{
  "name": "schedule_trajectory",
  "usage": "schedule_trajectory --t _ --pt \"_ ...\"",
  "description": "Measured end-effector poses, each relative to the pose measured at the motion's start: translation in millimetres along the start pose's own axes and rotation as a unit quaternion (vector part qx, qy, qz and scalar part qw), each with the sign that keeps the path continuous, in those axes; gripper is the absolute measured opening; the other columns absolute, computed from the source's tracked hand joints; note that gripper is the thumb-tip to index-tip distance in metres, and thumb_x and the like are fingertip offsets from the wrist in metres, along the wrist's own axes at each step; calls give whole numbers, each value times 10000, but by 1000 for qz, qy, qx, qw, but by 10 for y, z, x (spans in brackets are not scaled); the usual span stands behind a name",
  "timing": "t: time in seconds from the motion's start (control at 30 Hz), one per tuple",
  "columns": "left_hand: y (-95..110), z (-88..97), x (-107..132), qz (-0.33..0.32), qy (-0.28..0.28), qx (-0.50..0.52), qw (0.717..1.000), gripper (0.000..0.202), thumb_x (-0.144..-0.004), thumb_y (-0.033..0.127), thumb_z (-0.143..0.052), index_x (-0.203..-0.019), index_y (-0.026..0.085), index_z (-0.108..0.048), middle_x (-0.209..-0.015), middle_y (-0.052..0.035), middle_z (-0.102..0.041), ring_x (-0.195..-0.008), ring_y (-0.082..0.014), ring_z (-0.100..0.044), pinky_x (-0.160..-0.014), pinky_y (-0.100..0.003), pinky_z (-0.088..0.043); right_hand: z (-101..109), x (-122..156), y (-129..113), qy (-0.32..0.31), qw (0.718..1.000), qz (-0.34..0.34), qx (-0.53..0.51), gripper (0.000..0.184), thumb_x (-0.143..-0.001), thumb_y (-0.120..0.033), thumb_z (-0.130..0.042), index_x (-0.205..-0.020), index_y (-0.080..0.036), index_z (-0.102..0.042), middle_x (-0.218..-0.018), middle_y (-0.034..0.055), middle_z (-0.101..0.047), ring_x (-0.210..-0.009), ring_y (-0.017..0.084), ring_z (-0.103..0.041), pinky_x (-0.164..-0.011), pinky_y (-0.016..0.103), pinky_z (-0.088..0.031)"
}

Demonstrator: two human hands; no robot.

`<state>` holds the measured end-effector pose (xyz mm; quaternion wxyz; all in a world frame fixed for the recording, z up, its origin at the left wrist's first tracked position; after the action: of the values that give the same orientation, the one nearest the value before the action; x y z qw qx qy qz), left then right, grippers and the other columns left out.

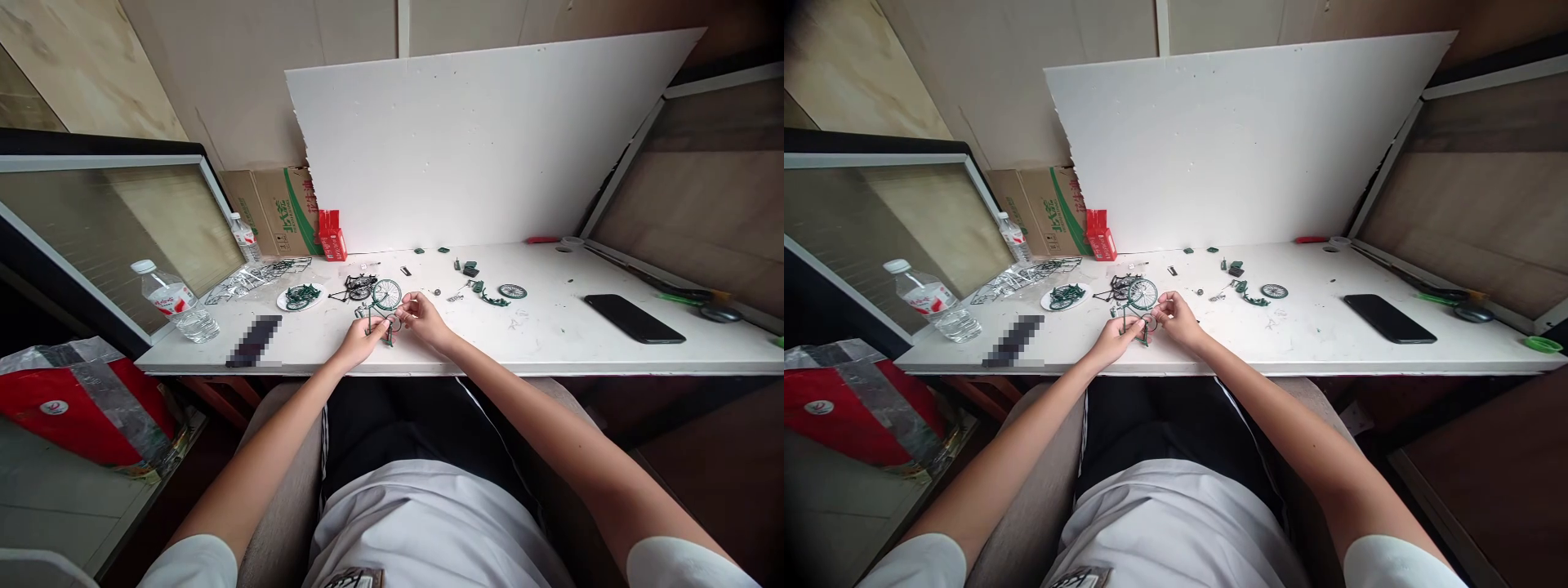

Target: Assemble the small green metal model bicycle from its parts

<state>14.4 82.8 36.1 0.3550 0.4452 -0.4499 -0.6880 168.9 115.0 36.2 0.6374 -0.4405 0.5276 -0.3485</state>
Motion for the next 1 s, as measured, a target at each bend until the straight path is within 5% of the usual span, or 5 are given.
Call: schedule_trajectory --t 0.13,0.3,0.6,0.87,1.0 --pt "-56 17 -6 21 21 26 999 470 -900 616 -706 -932 149 -747 -914 -122 -778 -788 -236 -727 -816 -376 -592 225 -14 -231 7 987 45 157 323 -948 -542 -656 -1072 -247 -615 -1053 74 -688 -934 225 -659 -776 361 -538" --pt "-126 43 -16 43 47 54 997 513 -861 627 -748 -977 127 -743 -929 -135 -780 -772 -239 -748 -781 -377 -606 680 -47 -358 12 900 -1 437 282 -1001 -444 -603 -930 -205 -736 -1016 124 -743 -887 257 -677 -819 370 -513" --pt "-192 70 -18 70 63 82 992 549 -848 615 -763 -1079 117 -744 -954 -148 -797 -773 -247 -764 -787 -386 -600 832 47 -191 -36 835 -113 537 30 -828 -222 -781 -802 -224 -766 -973 118 -795 -848 297 -720 -760 386 -522" --pt "-191 90 -28 64 81 94 990 532 -836 591 -775 -1049 105 -738 -962 -154 -797 -739 -233 -758 -759 -371 -601 653 20 -362 82 959 21 269 253 -964 -453 -663 -968 -207 -722 -959 104 -756 -871 245 -690 -659 338 -584" --pt "-207 135 -37 63 106 85 989 478 -843 557 -773 -1007 110 -728 -929 -133 -791 -715 -210 -751 -721 -334 -593 540 98 -497 155 976 90 128 412 -928 -603 -701 -1017 -202 -734 -1030 100 -732 -852 219 -665 -549 301 -587"
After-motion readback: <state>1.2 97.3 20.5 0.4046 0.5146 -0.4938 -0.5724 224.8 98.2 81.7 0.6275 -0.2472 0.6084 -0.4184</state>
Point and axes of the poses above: each hand's wrist, its own x-axis away from the middle knuckle, its own z-axis out of the back of the hand, y = z × x, the point moved 8 cm from there along -x, towards the middle knuckle
